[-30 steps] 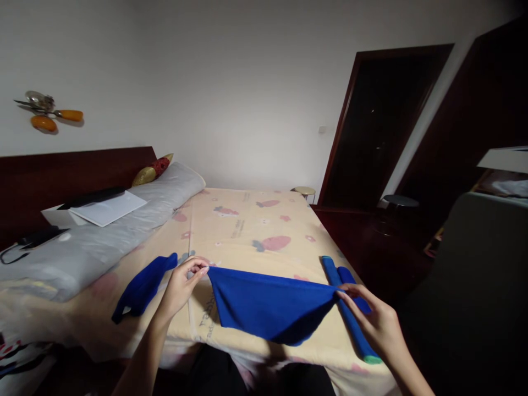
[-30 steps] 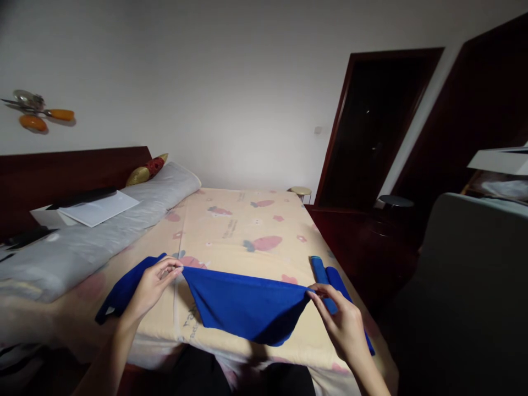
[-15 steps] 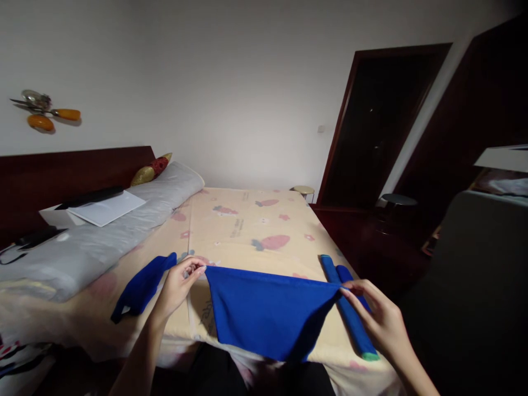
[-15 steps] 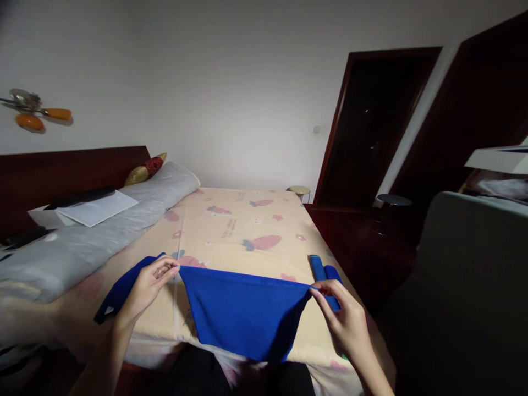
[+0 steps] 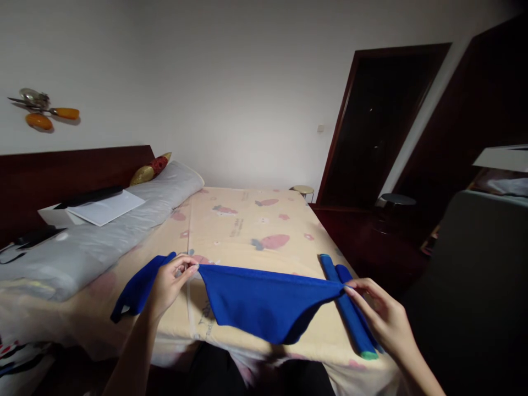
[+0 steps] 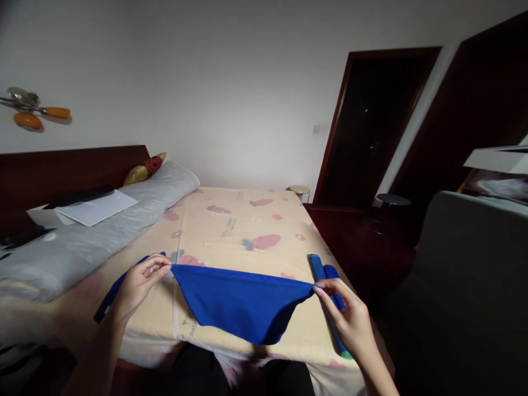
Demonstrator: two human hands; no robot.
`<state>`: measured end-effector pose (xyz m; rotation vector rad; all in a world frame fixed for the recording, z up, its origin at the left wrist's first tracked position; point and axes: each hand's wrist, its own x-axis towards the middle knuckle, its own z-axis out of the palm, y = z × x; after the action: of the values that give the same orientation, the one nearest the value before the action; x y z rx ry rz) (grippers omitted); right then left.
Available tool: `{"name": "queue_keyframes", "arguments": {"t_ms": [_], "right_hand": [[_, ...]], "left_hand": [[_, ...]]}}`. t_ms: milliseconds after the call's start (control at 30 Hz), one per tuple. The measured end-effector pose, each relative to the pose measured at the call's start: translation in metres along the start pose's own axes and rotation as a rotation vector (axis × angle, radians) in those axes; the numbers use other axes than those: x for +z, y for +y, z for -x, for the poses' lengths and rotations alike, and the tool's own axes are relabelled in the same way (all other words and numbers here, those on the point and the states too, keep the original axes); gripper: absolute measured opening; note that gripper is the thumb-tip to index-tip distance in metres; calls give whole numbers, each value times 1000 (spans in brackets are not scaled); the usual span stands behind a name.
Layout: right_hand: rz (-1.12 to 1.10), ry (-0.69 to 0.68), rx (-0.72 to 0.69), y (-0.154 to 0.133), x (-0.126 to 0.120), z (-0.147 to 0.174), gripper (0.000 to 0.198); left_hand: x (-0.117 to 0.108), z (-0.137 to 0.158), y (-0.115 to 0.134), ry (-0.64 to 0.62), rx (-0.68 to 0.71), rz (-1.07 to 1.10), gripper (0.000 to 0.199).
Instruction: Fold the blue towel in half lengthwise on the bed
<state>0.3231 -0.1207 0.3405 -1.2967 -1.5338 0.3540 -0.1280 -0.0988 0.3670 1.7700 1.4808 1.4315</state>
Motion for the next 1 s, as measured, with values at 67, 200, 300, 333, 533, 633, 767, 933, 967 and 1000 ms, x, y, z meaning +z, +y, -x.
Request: {"name": "queue_keyframes", "arguments": {"t_ms": [67,200,300,333,533,633,767,933,967,1000], "right_hand": [[-5,-8,8,1,-1,-1,35],[-7,-94,31,-3,-7,-2,34],[-20,-221,69,-13,-20,-2,33],[-22,-266,84,-17,-25,-2,33],[-142,-406,245,-28,-35,1,35],[-265,-479,389,-18,-20,0,38],[-374,-499,475,12,13,1,41],[-482,-339,557,46,47,-2,46],[-502,-294,535,48,51,-7,46],[-511,-242,492,49,54,-14,45]], "left_hand": [[-1,0,2,-26,-11,-15,24],[-11,1,0,-210,-26,-67,24],[-25,4,-4,-385,-34,-47,22],[-29,5,-4,-424,-38,-13,22],[-38,11,3,-539,-46,167,23],[-28,9,1,-552,-188,152,21],[2,6,-23,-577,-457,216,30],[43,1,-57,-371,-518,344,44],[47,-3,-59,-326,-487,373,45],[50,-10,-59,-283,-445,395,46]]}}
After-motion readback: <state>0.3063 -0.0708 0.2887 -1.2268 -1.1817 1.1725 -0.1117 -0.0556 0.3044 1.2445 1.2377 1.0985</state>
